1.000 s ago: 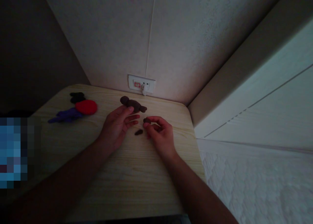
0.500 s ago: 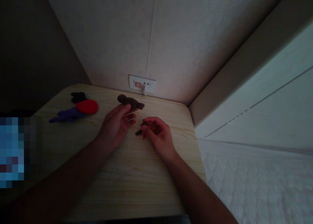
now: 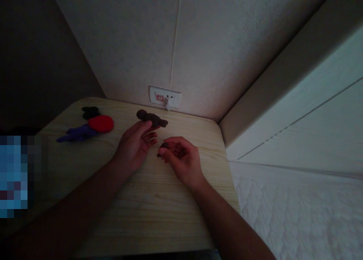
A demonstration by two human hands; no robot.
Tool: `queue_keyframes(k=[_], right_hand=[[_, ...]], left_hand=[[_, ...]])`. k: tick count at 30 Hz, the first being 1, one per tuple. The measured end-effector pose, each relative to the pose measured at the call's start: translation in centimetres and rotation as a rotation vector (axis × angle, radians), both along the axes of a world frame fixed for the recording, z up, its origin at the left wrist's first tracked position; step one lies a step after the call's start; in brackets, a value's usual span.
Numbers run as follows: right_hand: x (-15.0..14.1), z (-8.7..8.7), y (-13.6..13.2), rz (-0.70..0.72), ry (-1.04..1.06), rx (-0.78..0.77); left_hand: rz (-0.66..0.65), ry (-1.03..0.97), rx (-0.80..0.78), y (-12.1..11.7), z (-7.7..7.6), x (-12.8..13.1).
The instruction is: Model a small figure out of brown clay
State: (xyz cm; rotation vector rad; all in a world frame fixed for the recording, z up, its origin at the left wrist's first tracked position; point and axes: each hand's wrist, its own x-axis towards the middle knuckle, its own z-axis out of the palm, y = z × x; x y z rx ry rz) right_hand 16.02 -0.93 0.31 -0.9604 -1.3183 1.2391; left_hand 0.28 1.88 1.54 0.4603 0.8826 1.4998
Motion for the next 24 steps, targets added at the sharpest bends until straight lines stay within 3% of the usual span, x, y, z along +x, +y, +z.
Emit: queue_keyframes(k=[24], right_hand=[[-0.12,0.17,-0.06,0.061,0.033,-0.050]], left_hand=[[-0.008,0.014,0.008,-0.07,0.04,-0.01]])
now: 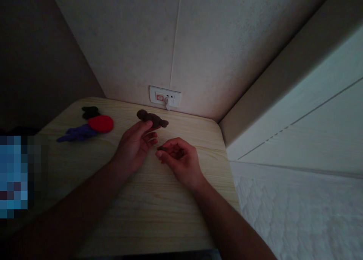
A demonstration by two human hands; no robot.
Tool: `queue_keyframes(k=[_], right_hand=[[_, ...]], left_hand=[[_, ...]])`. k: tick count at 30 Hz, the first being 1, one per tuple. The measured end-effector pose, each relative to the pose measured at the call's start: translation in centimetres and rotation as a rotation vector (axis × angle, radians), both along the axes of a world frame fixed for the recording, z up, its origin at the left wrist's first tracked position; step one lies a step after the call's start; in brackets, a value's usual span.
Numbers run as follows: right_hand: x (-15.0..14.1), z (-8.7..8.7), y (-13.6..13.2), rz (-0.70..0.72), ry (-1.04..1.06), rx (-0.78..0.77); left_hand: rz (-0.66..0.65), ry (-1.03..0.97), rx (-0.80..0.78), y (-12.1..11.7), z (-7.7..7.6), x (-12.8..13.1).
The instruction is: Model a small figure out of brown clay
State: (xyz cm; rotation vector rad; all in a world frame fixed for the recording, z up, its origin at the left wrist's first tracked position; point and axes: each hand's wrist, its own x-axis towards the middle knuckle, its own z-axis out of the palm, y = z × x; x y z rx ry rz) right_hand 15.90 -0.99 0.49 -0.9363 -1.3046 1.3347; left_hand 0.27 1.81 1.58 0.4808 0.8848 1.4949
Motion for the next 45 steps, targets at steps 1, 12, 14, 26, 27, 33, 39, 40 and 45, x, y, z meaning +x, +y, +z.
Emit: queue_keyframes(k=[1,12,14,26,27,33,39,40,45], right_hand=[[0.0,0.0,0.1,0.006,0.021,-0.009],[0.3,-0.6,0.2,0.046,0.058,-0.080],[0.2,-0.8,0.1,0.023,0.004,-0.039],[0.5,-0.8,-0.1,-0.043,-0.393,0.396],[0.4,-0.9,-0.1,-0.052,-0.375,0.371],[0.3,-1.2,-0.3,-0.067,-0.295,0.211],[0.2,-0.7,-0.5,-0.092,-0.460,0.454],[0.1,-0.6,-0.6,-0.090,-0.480,0.504],[-0.3,-0.5,-0.8,-0.142,-0.533,0.624]], left_hand=[[0.001,0.005,-0.001,0.0,0.0,0.0],[0.045,0.007,-0.009,0.0,-0.1,-0.2],[0.047,0.004,-0.012,0.0,0.0,-0.2],[0.004,0.045,0.009,-0.3,-0.2,0.2],[0.005,0.047,0.011,-0.3,-0.2,0.2],[0.012,0.125,0.026,-0.4,-0.2,0.6],[0.019,0.193,0.024,-0.8,-0.3,1.3],[0.022,0.203,0.030,-0.8,-0.4,1.4],[0.074,0.288,0.104,-0.8,-0.8,1.6]])
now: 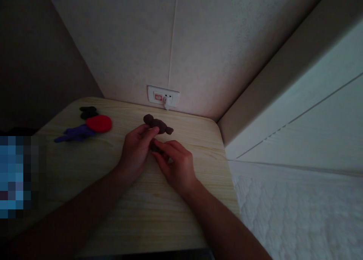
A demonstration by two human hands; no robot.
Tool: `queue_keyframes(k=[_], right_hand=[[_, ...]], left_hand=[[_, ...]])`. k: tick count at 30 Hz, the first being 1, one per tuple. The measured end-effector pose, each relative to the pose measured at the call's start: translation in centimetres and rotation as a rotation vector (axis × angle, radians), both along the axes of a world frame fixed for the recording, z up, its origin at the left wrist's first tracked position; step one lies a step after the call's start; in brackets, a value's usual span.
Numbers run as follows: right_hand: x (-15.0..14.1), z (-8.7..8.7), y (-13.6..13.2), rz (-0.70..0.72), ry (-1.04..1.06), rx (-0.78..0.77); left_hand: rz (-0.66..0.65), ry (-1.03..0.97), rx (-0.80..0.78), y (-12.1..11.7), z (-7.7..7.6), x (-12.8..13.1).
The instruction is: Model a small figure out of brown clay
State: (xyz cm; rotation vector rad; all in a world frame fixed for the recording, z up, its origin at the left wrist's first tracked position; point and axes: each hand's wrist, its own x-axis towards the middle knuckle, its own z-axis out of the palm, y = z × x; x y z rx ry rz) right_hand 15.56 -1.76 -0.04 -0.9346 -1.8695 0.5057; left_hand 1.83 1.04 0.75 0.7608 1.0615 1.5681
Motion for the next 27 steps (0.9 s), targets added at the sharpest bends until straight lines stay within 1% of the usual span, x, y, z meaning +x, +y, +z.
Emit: queue_keyframes(k=[4,7,9,14,19,24,27], right_hand=[[-0.29,-0.16,-0.34,-0.016,0.000,0.001],[-0.50,-0.04,-0.69,-0.039,0.038,-0.032],[-0.60,0.13,-0.84,-0.044,0.057,-0.019],[-0.68,0.22,-0.75,0.021,0.086,0.083],[-0.60,0.01,-0.53,0.075,0.135,0.056],[-0.56,-0.04,-0.48,0.112,0.124,0.052],[-0.60,-0.07,-0.48,0.109,0.129,0.063]], left_hand=[[0.016,0.027,-0.004,-0.02,-0.21,0.09],[-0.009,-0.043,-0.063,-0.09,-0.16,0.12],[-0.037,-0.095,-0.089,-0.13,-0.08,0.09],[-0.105,-0.179,-0.089,-0.18,0.09,0.02],[-0.154,-0.210,-0.088,-0.30,0.22,-0.03],[-0.166,-0.206,-0.097,-0.47,0.47,-0.02],[-0.161,-0.204,-0.099,-0.48,0.55,0.01]])
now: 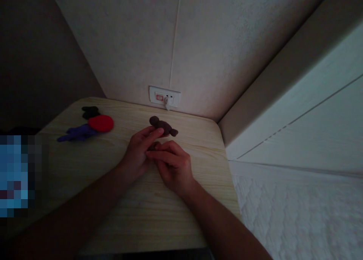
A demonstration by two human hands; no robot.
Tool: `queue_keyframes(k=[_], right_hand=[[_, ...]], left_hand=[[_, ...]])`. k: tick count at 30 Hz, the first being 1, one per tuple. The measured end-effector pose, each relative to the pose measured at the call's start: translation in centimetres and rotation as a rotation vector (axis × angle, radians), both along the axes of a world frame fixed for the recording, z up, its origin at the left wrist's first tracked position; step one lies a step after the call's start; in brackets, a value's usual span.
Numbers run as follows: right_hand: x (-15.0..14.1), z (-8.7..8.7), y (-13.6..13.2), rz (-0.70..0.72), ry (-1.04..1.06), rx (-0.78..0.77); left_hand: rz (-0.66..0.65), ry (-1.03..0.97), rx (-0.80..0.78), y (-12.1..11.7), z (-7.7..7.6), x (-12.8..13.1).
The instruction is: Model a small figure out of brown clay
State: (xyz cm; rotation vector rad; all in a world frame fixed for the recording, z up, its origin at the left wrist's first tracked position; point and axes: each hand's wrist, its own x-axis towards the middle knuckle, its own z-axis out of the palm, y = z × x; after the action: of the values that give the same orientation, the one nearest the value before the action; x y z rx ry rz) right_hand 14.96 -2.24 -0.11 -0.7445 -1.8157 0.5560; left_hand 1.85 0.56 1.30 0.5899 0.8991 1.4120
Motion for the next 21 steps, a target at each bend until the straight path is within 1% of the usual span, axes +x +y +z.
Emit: queue_keyframes(k=[4,14,21], right_hand=[[-0.05,-0.07,0.06,-0.013,-0.007,0.000],[-0.20,-0.60,0.46,0.062,0.049,-0.081],[-0.39,-0.38,0.11,-0.001,0.184,-0.061]], left_hand=[[0.004,-0.001,-0.011,0.10,-0.02,-0.02],[-0.060,-0.109,-0.047,0.13,-0.05,-0.16],[-0.146,-0.186,-0.056,-0.15,0.25,-0.02]])
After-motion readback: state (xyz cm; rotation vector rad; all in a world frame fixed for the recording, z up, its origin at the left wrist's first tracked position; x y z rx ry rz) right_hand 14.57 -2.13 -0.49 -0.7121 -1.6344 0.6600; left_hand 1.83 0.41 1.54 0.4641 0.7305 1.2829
